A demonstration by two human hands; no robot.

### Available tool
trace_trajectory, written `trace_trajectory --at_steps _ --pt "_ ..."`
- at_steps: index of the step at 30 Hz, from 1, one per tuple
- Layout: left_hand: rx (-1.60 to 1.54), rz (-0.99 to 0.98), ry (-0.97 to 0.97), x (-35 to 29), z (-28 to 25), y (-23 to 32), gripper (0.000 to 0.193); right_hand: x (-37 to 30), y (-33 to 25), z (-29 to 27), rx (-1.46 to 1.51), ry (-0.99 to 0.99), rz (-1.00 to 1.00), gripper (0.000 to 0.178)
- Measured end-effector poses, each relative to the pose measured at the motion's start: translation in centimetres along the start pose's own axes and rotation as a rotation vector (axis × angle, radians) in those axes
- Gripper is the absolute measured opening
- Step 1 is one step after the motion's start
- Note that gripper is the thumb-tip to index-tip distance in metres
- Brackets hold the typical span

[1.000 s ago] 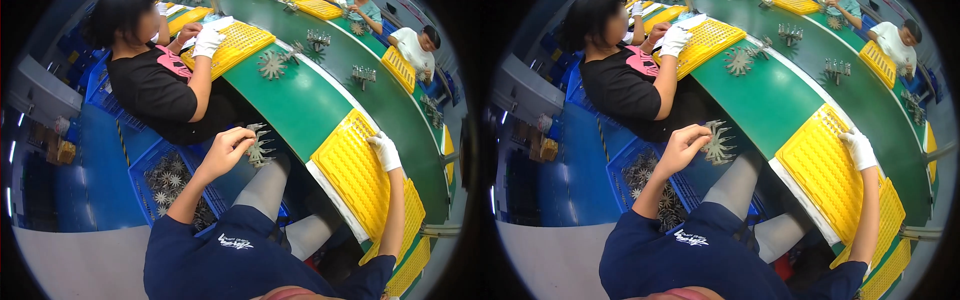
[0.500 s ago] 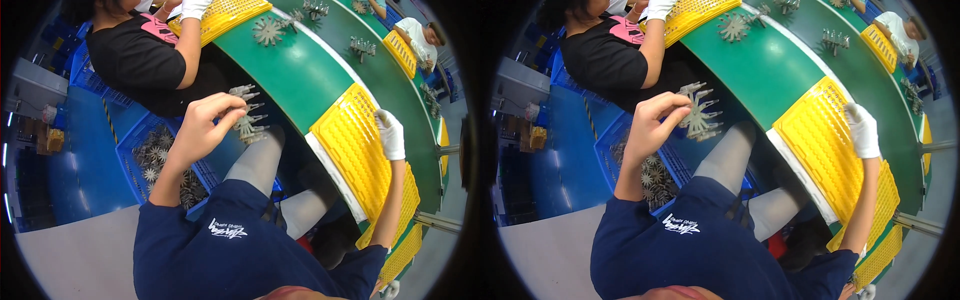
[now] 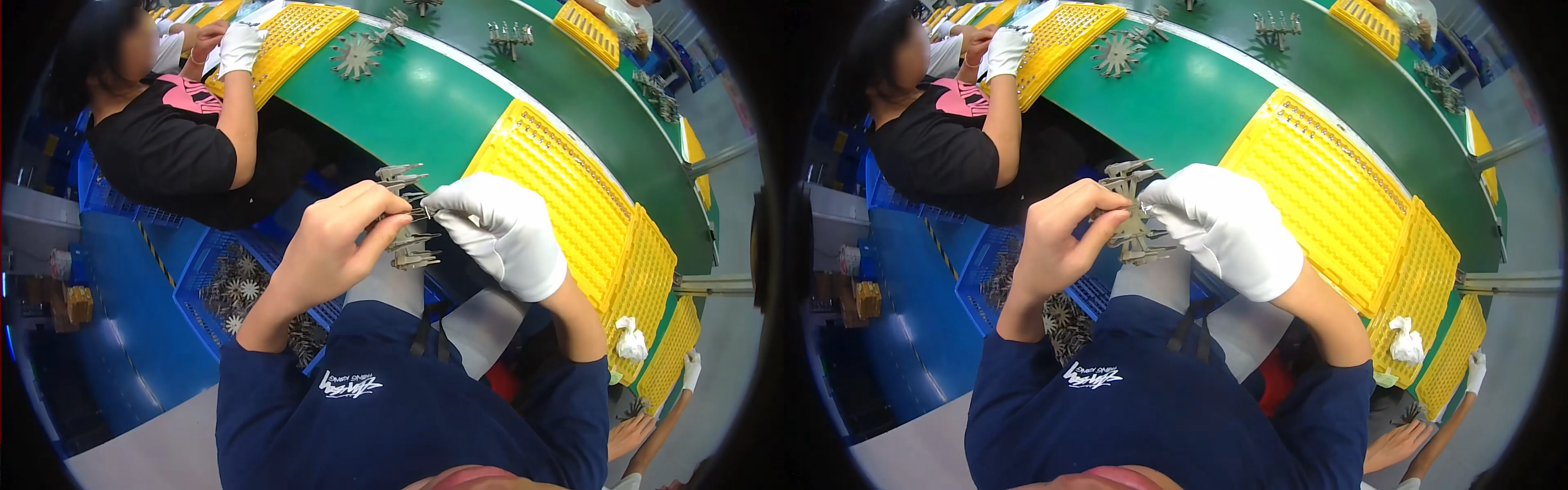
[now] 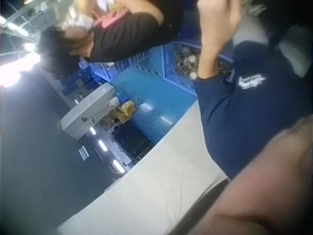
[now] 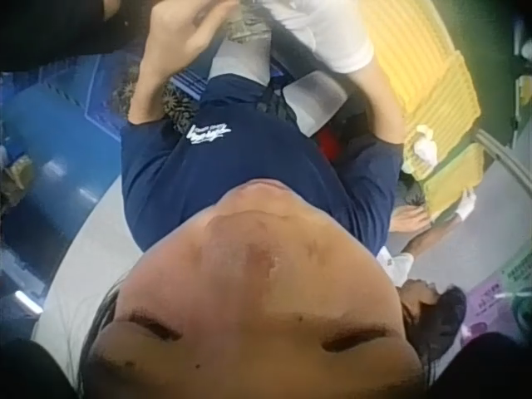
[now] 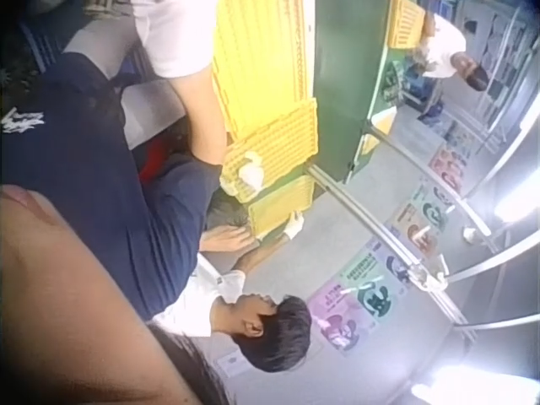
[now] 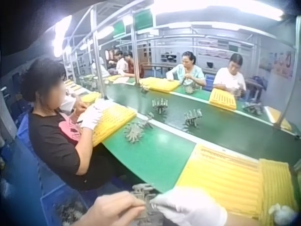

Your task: The person assembles small metal parts by hand, then places the assembled components into a yellow tray.

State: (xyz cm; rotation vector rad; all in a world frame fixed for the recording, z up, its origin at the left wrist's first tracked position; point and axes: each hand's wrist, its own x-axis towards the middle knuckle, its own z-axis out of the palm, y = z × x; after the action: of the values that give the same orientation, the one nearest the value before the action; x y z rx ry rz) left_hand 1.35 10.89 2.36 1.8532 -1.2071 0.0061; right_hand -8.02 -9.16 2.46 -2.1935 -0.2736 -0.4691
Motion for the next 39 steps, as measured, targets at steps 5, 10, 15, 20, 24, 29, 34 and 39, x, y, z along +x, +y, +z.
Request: trace_trajectory --at_steps 5,10,15,20,24,29,34,39 --pt "-0.044 0.050 -0.030 0.6 1.0 0.2 0.006 -0.8 -0.2 -0.9 -0.045 0.015 -0.022 0.016" --pt "-0.050 0.077 -0.034 0.9 1.7 0.6 0.007 -1.6 -0.4 -1.4 -0.092 0.064 -0.029 0.017" --pt "-0.029 0.091 -0.056 1.1 2.0 0.9 0.008 -2.1 -0.4 -1.6 -0.158 0.099 -0.088 0.016" --pt "-0.010 0.065 -0.070 1.2 1.8 1.4 0.008 -2.0 -0.3 -2.0 -0.147 0.093 -0.038 0.017" --pt "-0.015 0.156 -0.061 1.8 2.3 1.0 0.008 -1.8 -0.1 -2.0 -0.169 0.072 -0.092 0.018" --pt "0.046 0.160 -0.109 2.4 3.2 0.8 0.009 -2.5 0.3 -1.1 -0.237 0.107 -0.069 0.017" --pt "0.007 0.111 -0.106 2.4 4.6 -0.3 0.012 -3.0 2.1 -0.6 -0.166 0.172 -0.015 0.014" --pt "-0.063 0.033 -0.102 2.9 5.1 -1.0 0.016 -3.2 2.8 -2.0 -0.081 0.162 0.120 0.016"
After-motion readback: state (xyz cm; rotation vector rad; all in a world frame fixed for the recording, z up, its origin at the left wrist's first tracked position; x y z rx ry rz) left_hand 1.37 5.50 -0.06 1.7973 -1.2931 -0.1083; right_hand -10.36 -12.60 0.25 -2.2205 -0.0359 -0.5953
